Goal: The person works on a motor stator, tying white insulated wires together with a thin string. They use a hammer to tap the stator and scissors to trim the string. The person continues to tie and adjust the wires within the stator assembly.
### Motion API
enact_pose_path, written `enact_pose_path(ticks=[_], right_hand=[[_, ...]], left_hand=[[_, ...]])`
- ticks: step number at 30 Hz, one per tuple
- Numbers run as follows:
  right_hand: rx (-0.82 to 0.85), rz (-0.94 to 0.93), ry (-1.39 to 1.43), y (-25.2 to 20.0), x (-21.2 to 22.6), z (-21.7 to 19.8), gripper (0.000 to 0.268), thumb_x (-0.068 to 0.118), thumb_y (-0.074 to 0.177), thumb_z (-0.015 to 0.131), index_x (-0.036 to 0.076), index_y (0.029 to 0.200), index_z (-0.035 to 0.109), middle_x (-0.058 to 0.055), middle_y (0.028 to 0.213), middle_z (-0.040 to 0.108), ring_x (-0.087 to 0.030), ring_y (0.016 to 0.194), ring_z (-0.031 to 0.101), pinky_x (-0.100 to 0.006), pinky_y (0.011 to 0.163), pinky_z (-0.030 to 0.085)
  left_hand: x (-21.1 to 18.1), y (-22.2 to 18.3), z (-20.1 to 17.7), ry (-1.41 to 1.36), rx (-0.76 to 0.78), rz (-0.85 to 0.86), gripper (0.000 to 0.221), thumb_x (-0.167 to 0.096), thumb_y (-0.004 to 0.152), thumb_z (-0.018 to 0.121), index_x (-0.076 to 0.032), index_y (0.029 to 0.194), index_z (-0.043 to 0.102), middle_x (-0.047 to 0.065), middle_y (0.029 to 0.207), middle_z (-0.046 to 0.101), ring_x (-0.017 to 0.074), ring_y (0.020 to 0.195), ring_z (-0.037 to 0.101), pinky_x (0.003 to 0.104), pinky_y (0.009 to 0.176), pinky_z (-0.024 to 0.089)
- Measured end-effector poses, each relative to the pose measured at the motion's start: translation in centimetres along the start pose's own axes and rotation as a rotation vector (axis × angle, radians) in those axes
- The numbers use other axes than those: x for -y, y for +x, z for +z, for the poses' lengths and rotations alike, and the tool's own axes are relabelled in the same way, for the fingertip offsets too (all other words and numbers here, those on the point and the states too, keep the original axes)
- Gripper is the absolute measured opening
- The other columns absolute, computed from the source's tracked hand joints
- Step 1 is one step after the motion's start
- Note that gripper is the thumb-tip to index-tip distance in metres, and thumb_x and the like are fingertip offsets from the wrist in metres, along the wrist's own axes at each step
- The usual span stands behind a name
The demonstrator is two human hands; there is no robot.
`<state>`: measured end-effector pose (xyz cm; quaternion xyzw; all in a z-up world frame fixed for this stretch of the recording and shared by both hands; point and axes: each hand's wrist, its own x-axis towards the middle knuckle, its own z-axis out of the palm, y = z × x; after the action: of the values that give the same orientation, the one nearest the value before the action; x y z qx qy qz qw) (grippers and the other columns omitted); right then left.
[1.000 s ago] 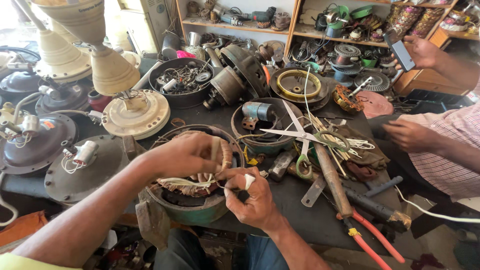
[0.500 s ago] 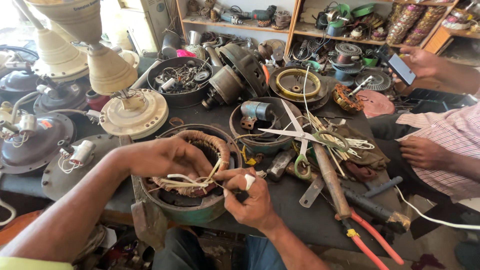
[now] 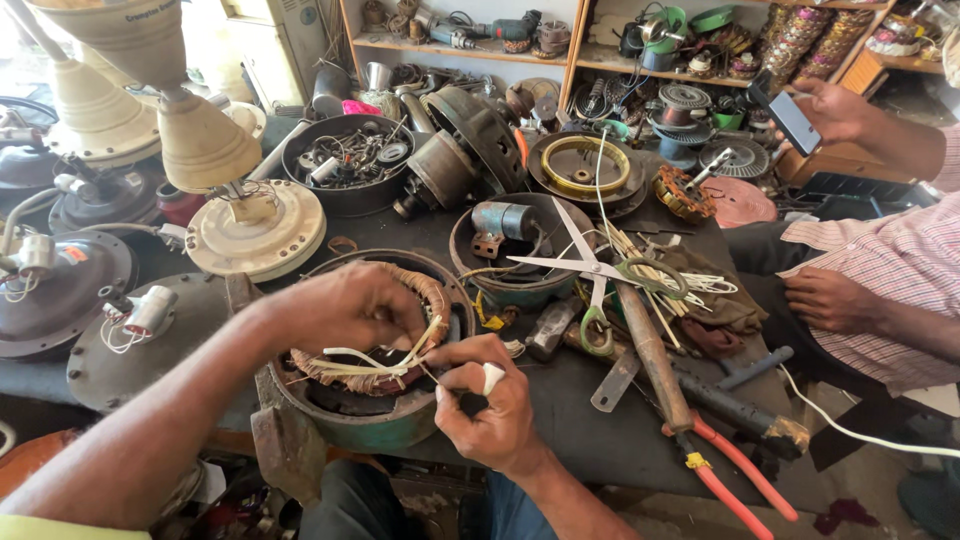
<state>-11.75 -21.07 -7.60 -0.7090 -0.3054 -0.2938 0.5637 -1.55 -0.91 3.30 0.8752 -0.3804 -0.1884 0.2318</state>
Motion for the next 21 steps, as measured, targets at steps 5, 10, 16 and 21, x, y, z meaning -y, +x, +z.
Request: enact_pose_path(ticks=[5,10,16,21], right_hand=[[-0.024,-0.091,-0.126,0.2,0.2,0.0,0.019,-0.004,0.076,0.073,0.006,0.086,0.061,-0.004,0.104,0.073,-0.024,0.098,0.066,-0.037,0.086,0.055],[-0.008,-0.086,-0.169,0.9,0.5,0.2,0.018,-0.003,0.075,0.072,0.007,0.083,0.06,-0.005,0.1,0.072,-0.024,0.097,0.065,-0.039,0.089,0.049],[-0.011,-0.094,-0.216,0.8,0.6,0.0,0.017,-0.001,0.073,0.073,0.009,0.08,0.061,-0.003,0.094,0.073,-0.022,0.09,0.063,-0.039,0.087,0.045],[-0.005,-0.024,-0.172,0.3,0.2,0.1,0.016,-0.002,0.075,0.072,0.01,0.08,0.062,-0.002,0.094,0.073,-0.02,0.087,0.063,-0.038,0.087,0.044]], left_hand=[[-0.9,-0.5,1.1,0.165,-0.168,0.162,0.016,-0.005,0.073,0.074,-0.011,0.087,0.078,0.007,0.083,0.077,0.0253,0.081,0.074,0.04,0.072,0.054],[-1.2,-0.7,0.9,0.253,-0.052,0.003,0.026,0.0,0.071,0.069,-0.012,0.092,0.078,0.01,0.079,0.076,0.0278,0.078,0.073,0.041,0.071,0.054],[-0.8,-0.5,1.4,0.144,-0.129,0.106,0.023,0.0,0.071,0.068,-0.012,0.088,0.079,0.009,0.077,0.077,0.0273,0.074,0.074,0.04,0.067,0.056],[-0.4,-0.1,1.8,0.253,-0.057,-0.034,0.022,-0.002,0.075,0.066,-0.012,0.09,0.08,0.013,0.074,0.074,0.0277,0.068,0.073,0.041,0.069,0.055]])
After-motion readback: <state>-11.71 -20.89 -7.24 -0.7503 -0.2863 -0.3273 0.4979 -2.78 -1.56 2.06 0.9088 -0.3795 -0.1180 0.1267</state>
